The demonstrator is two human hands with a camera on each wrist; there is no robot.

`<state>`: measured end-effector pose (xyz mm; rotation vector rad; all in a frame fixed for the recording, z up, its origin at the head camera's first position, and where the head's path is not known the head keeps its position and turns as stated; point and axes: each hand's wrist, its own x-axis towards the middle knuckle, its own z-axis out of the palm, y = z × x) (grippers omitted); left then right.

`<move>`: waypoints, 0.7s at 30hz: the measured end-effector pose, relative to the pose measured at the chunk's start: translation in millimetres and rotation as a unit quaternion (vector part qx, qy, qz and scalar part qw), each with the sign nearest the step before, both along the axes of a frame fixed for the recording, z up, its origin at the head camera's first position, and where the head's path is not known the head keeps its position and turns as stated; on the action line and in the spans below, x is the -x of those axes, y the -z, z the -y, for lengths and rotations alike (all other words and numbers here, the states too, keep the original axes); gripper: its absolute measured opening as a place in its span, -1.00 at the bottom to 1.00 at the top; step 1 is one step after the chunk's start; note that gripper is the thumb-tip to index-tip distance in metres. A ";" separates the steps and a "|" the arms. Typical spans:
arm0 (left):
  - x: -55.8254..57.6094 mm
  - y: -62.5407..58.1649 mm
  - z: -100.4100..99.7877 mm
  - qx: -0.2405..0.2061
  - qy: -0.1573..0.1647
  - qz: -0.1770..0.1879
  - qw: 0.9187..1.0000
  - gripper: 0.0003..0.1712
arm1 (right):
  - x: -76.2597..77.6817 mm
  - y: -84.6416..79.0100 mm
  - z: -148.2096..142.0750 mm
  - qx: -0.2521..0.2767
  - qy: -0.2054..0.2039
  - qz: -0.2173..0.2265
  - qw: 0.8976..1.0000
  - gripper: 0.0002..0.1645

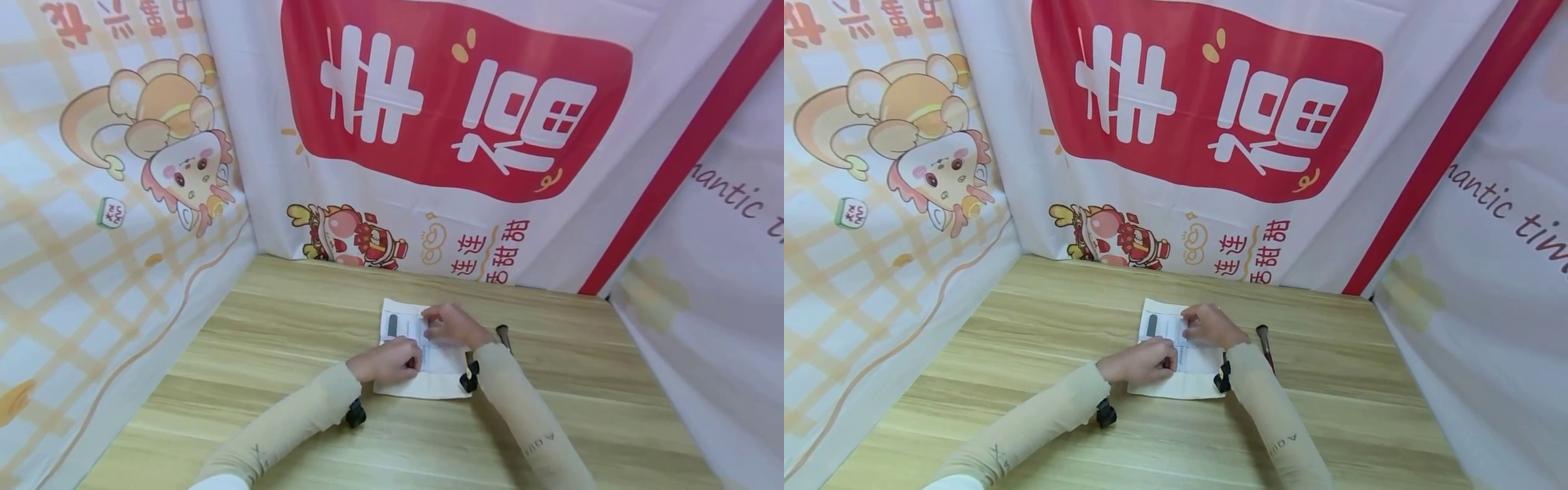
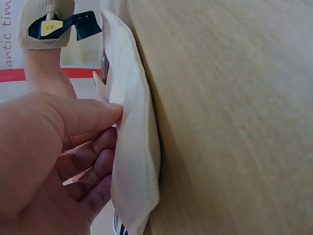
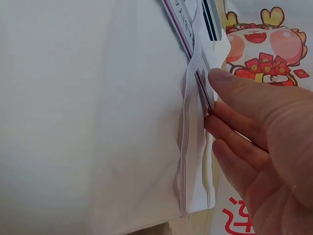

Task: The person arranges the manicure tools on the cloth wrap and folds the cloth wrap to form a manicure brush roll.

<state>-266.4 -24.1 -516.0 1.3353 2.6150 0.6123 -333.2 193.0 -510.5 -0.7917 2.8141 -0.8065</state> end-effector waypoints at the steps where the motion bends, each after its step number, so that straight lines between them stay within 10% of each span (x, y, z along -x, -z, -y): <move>1: 0.1 0.3 0.1 -0.001 -0.001 0.001 1.000 -0.91 | -1.5 -0.3 0.0 -0.001 -0.004 0.000 1.000 -0.48; 13: 3.5 -1.4 -0.8 -0.004 0.001 0.016 1.000 -0.90 | -8.4 -4.3 -6.3 -0.015 0.001 0.021 1.000 -0.43; 21: 13.6 -6.0 -3.0 -0.011 -0.001 0.026 1.000 -0.94 | -18.2 -37.2 -42.5 -0.052 0.005 0.018 0.998 -0.39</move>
